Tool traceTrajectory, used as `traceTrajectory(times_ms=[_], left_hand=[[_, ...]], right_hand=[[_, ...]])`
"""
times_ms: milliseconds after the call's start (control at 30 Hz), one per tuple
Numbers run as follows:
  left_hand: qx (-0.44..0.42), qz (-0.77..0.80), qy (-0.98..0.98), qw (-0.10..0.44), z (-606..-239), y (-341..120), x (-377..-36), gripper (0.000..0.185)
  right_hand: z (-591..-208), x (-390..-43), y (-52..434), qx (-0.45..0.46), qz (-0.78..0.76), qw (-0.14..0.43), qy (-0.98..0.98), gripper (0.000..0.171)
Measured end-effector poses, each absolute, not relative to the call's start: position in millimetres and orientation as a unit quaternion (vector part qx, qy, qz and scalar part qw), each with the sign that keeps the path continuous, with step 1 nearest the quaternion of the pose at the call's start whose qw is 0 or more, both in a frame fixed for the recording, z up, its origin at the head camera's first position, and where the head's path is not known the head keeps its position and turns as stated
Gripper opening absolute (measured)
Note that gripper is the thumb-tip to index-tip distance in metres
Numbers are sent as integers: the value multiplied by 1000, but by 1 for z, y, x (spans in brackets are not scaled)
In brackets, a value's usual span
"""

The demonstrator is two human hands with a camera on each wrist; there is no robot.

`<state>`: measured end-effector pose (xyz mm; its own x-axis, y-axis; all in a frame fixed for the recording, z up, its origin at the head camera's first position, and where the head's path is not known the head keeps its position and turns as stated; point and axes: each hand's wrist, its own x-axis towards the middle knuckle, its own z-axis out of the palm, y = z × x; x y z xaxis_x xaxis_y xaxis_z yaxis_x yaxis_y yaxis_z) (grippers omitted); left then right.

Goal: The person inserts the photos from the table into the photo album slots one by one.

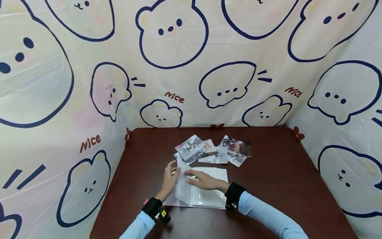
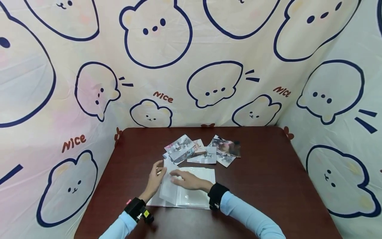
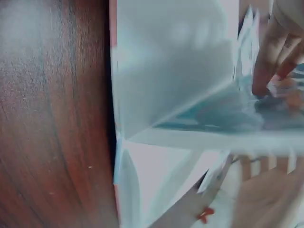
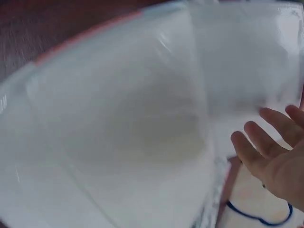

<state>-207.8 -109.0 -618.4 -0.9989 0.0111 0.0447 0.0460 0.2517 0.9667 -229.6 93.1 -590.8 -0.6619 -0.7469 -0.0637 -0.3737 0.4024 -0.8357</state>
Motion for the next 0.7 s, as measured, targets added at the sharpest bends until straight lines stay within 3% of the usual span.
traceTrajectory(times_ms=[133, 300, 567, 700], left_hand=[[65, -553, -831, 16, -629, -128, -208, 44], [99, -416, -904, 9, -646, -140, -205, 45], [54, -261, -963, 31, -646, -141, -207, 48], [17, -265, -963, 44, -641, -136, -218, 44]], right_hand=[[-607, -219, 82, -374, -364, 233, 821, 47], [-622, -212, 78, -409, -307, 213, 832, 38], [-625, -209, 84, -424, -291, 158, 843, 33], [-626, -215, 108, -395, -271, 96, 872, 31]])
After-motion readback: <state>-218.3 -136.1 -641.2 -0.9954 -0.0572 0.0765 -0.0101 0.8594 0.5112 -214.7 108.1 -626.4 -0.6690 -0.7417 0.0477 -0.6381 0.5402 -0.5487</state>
